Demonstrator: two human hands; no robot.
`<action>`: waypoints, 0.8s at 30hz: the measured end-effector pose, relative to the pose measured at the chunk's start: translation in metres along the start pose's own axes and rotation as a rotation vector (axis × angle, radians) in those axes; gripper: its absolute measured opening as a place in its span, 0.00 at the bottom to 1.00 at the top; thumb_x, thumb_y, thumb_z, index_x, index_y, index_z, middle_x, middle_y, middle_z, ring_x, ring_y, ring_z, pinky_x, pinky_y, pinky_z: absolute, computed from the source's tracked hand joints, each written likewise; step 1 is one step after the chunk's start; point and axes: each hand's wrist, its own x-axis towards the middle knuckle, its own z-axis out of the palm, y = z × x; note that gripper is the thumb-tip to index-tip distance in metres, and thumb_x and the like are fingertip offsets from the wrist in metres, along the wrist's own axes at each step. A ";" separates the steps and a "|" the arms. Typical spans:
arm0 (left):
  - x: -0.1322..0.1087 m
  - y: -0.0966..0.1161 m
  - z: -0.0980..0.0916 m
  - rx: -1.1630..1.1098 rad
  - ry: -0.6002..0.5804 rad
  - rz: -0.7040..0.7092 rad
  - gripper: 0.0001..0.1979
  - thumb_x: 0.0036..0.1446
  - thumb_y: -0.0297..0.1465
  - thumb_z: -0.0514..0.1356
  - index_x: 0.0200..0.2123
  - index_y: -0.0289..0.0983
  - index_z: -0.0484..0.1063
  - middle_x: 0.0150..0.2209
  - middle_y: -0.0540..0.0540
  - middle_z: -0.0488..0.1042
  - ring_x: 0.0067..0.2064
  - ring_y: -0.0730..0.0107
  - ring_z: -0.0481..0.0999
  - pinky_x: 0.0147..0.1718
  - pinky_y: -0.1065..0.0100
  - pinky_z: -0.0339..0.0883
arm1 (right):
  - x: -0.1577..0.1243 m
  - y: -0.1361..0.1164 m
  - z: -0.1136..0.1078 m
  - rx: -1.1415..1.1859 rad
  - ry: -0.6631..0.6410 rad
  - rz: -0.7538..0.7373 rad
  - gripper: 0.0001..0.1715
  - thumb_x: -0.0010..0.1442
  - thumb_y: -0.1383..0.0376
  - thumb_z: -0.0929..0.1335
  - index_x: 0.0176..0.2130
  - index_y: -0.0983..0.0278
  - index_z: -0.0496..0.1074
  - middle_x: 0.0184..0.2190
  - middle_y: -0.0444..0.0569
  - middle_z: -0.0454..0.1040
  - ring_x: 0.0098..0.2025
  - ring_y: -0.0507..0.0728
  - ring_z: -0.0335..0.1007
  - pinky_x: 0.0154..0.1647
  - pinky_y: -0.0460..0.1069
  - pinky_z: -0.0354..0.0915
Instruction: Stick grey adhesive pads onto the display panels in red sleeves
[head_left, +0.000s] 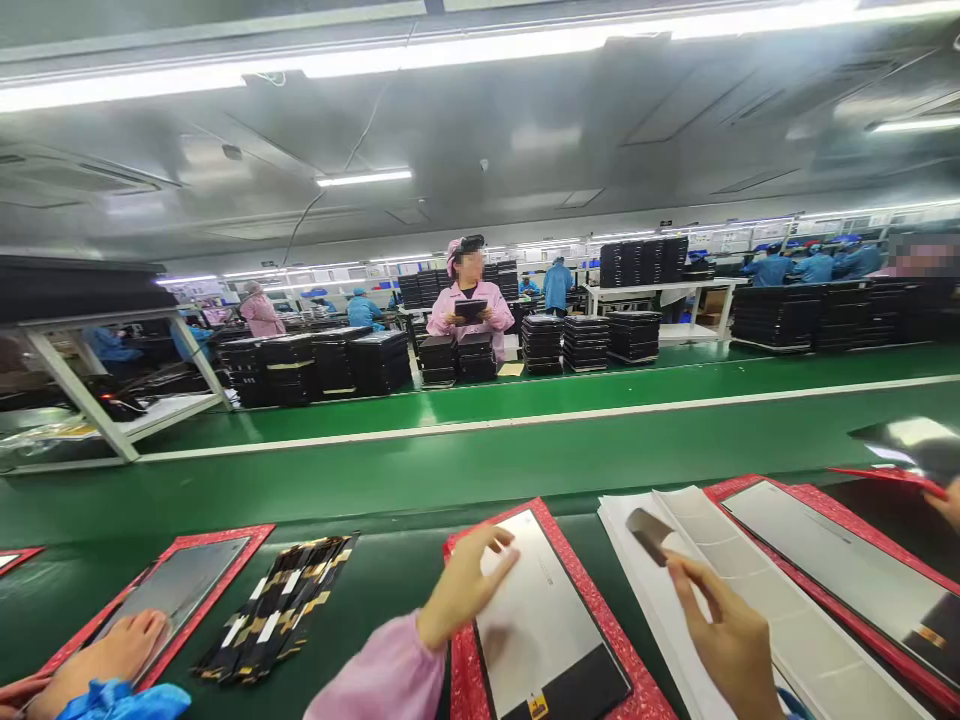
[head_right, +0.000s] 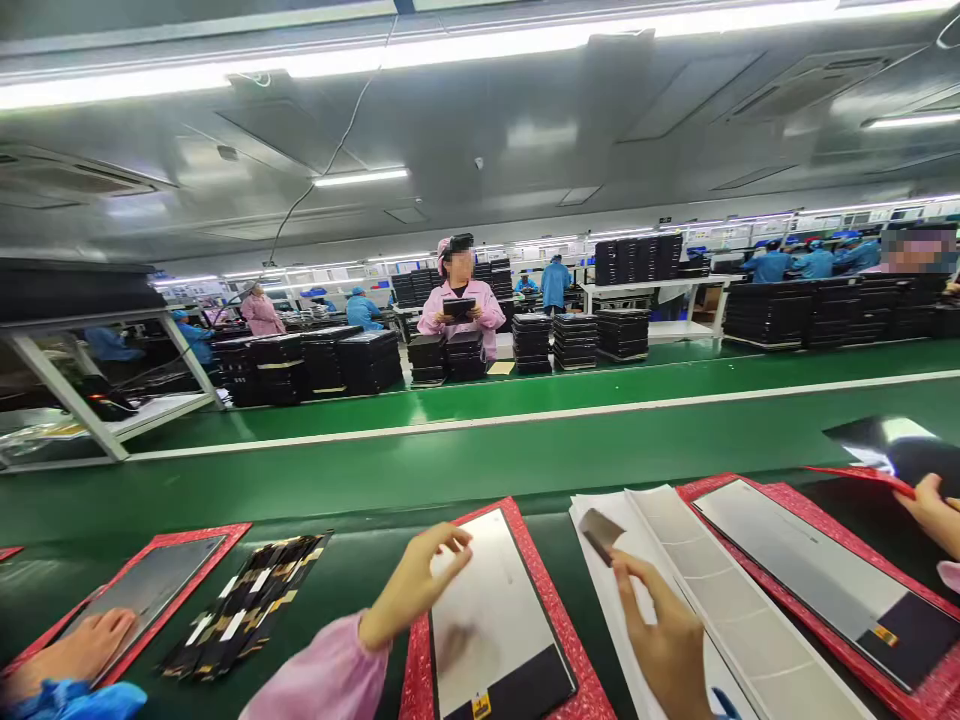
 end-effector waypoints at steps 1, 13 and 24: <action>-0.018 0.017 0.008 -0.062 0.002 0.019 0.12 0.55 0.41 0.53 0.36 0.40 0.70 0.36 0.48 0.73 0.38 0.66 0.70 0.42 0.66 0.61 | -0.009 -0.017 0.001 0.026 -0.030 -0.129 0.10 0.57 0.62 0.64 0.40 0.60 0.69 0.39 0.46 0.74 0.40 0.56 0.71 0.43 0.47 0.66; -0.094 0.047 0.094 -0.848 0.501 -0.244 0.16 0.45 0.43 0.62 0.25 0.35 0.68 0.21 0.49 0.70 0.24 0.73 0.69 0.24 0.76 0.64 | -0.096 -0.087 0.039 0.075 0.134 -0.558 0.19 0.53 0.70 0.67 0.46 0.61 0.70 0.36 0.46 0.75 0.38 0.57 0.73 0.38 0.47 0.70; -0.112 0.039 0.074 -0.398 0.344 -0.166 0.16 0.49 0.45 0.56 0.22 0.39 0.68 0.19 0.48 0.69 0.22 0.68 0.69 0.25 0.70 0.65 | -0.090 -0.093 0.028 0.365 -0.182 0.143 0.17 0.52 0.56 0.67 0.42 0.59 0.68 0.36 0.49 0.73 0.39 0.59 0.70 0.42 0.54 0.68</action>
